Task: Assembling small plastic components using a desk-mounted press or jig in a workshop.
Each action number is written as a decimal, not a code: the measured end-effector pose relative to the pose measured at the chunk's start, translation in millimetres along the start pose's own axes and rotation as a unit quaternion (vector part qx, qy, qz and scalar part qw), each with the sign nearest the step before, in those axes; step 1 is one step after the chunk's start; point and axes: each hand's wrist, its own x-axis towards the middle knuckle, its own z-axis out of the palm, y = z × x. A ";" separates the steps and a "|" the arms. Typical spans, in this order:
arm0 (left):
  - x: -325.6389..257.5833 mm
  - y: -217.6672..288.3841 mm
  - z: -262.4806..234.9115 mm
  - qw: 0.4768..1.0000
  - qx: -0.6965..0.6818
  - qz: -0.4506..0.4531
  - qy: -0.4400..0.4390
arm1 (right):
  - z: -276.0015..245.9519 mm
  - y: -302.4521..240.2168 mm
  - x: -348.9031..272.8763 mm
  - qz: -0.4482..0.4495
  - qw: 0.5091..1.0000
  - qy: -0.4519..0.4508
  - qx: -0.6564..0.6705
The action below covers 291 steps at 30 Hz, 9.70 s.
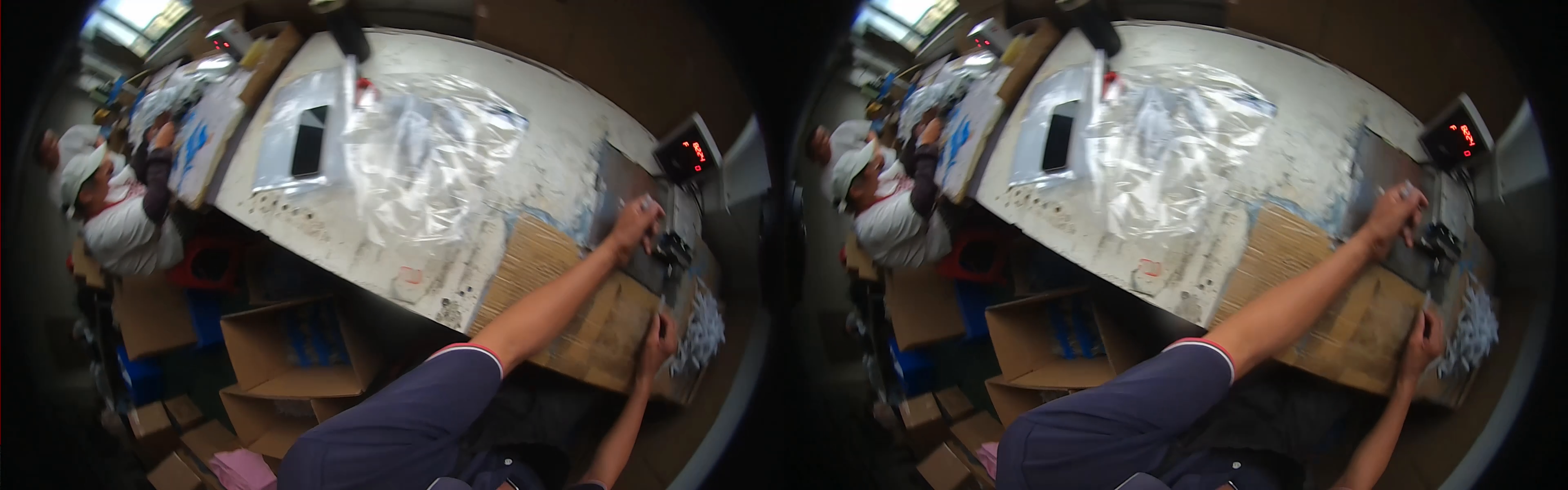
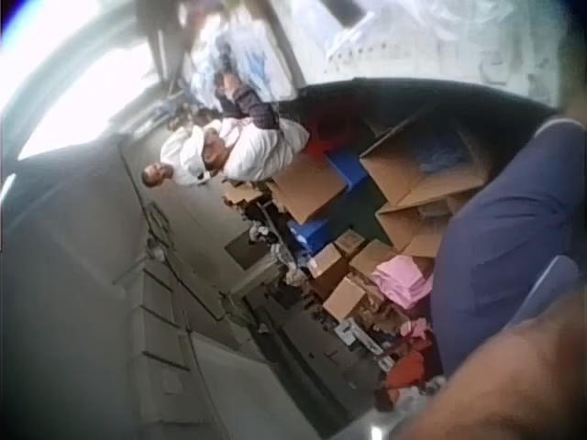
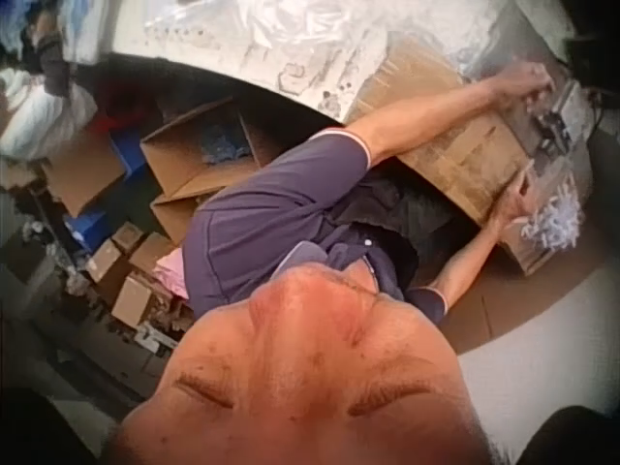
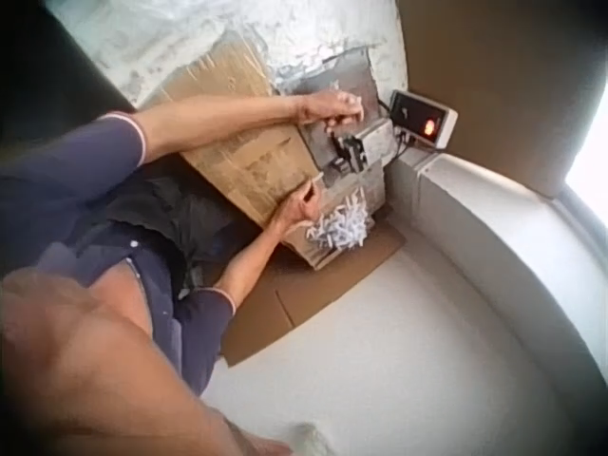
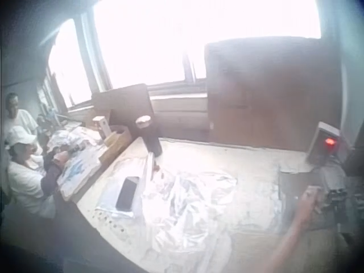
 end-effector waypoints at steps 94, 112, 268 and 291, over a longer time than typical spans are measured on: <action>-8.6 30.1 -2.9 0.992 0.107 -0.063 0.005 | -23.6 -8.9 -1.8 -0.020 0.991 -0.023 -0.133; 3.7 27.1 -21.0 0.999 -0.009 -0.036 -0.035 | 4.8 -21.3 19.9 0.013 0.997 0.042 -0.057; -33.2 -21.9 29.3 0.538 0.800 0.261 -0.046 | -85.8 56.5 -31.2 0.118 0.950 0.162 -0.239; -10.0 -17.3 2.1 0.832 0.478 0.241 0.143 | -88.1 147.6 -23.4 0.164 0.939 -0.003 -0.303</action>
